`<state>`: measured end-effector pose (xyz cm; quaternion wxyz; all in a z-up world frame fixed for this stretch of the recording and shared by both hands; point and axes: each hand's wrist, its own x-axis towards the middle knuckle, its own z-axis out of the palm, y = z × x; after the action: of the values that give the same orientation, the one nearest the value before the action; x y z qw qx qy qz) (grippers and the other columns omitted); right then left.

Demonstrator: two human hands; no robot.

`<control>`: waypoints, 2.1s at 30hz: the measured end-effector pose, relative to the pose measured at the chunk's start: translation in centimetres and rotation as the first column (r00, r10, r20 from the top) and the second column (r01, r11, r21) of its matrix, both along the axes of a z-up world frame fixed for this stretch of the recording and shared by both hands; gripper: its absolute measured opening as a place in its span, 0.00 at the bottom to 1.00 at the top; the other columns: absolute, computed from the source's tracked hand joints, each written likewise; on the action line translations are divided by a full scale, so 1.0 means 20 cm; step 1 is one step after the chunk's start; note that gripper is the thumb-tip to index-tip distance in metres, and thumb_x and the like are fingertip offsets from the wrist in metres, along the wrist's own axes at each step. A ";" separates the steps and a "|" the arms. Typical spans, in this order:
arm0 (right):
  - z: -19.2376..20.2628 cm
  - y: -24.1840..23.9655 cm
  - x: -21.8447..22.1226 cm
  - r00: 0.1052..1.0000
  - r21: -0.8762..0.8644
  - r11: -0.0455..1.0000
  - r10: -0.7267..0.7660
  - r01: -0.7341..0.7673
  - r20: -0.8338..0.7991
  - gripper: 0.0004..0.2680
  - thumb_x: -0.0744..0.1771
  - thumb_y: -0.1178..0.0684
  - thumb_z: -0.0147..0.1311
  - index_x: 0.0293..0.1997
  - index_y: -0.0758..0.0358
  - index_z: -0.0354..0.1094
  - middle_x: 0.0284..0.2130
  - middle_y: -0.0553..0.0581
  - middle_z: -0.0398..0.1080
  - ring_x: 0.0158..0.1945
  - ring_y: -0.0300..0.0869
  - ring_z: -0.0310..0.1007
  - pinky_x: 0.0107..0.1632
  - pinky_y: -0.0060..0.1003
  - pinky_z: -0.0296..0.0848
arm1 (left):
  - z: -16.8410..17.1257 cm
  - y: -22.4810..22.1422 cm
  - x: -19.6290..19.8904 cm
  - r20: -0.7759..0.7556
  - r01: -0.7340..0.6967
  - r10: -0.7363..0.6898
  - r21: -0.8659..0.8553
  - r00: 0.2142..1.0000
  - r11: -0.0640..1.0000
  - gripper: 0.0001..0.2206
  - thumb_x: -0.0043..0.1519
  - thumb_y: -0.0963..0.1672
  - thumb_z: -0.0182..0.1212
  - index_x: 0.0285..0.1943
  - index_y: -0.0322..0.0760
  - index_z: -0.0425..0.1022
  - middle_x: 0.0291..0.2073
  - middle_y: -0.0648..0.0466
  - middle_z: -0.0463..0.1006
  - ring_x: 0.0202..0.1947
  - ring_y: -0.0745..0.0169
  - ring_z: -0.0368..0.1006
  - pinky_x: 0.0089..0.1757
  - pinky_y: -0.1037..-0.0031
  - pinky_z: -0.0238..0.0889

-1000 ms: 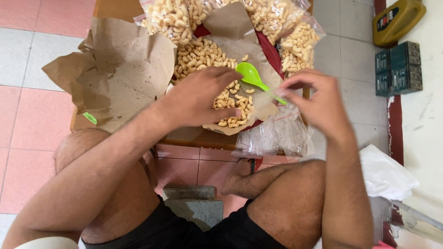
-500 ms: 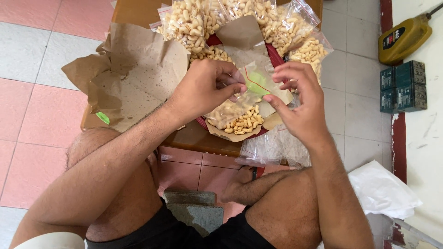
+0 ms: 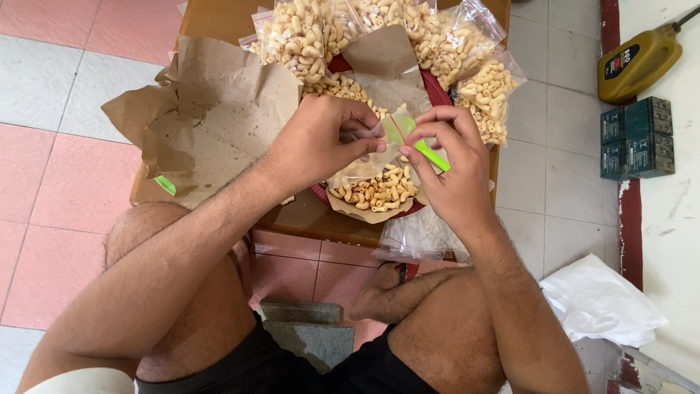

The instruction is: A person is manually portioning macaroni into small plastic bags using a spoon and their hands.

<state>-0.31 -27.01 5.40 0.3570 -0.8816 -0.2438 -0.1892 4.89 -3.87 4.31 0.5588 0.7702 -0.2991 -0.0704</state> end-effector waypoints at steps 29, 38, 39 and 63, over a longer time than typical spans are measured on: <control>-0.04 -0.02 -0.09 0.916 -0.194 0.957 0.268 -0.217 0.297 0.03 0.70 0.52 0.63 0.44 0.55 0.80 0.48 0.52 0.78 0.45 0.48 0.74 0.50 0.46 0.69 | 0.18 0.05 -0.03 -0.120 0.377 -0.386 -0.090 0.915 0.922 0.28 0.61 0.53 0.72 0.59 0.25 0.76 0.43 0.39 0.81 0.48 0.34 0.82 0.54 0.38 0.72; -0.08 -0.03 -0.10 0.924 -0.240 0.898 0.383 -0.368 0.014 0.04 0.70 0.54 0.60 0.44 0.61 0.72 0.54 0.64 0.79 0.41 0.56 0.76 0.43 0.50 0.70 | 0.23 0.05 -0.05 -0.054 0.411 -0.408 0.070 0.911 0.909 0.32 0.59 0.53 0.73 0.62 0.22 0.75 0.43 0.33 0.83 0.44 0.32 0.84 0.52 0.41 0.75; -0.13 -0.04 -0.10 0.919 -0.268 0.886 0.395 -0.379 0.007 0.05 0.70 0.53 0.60 0.44 0.61 0.71 0.53 0.64 0.78 0.41 0.58 0.75 0.42 0.51 0.70 | 0.24 0.05 -0.05 -0.040 0.409 -0.407 0.121 0.913 0.905 0.33 0.57 0.53 0.75 0.63 0.22 0.74 0.43 0.34 0.84 0.45 0.32 0.85 0.52 0.42 0.75; -0.14 0.16 -0.09 0.942 0.378 0.925 0.158 -0.037 -0.297 0.35 0.67 0.55 0.67 0.79 0.69 0.40 0.72 0.76 0.51 0.69 0.65 0.62 0.65 0.58 0.69 | -0.08 0.00 0.07 -0.036 0.133 -0.183 -0.552 0.982 0.823 0.28 0.61 0.35 0.72 0.71 0.31 0.68 0.43 0.44 0.81 0.49 0.54 0.80 0.55 0.58 0.74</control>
<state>-2.01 -23.76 2.63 0.5593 -0.8049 -0.1868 -0.0669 6.27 -3.78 2.62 0.7603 0.5471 -0.3446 -0.0616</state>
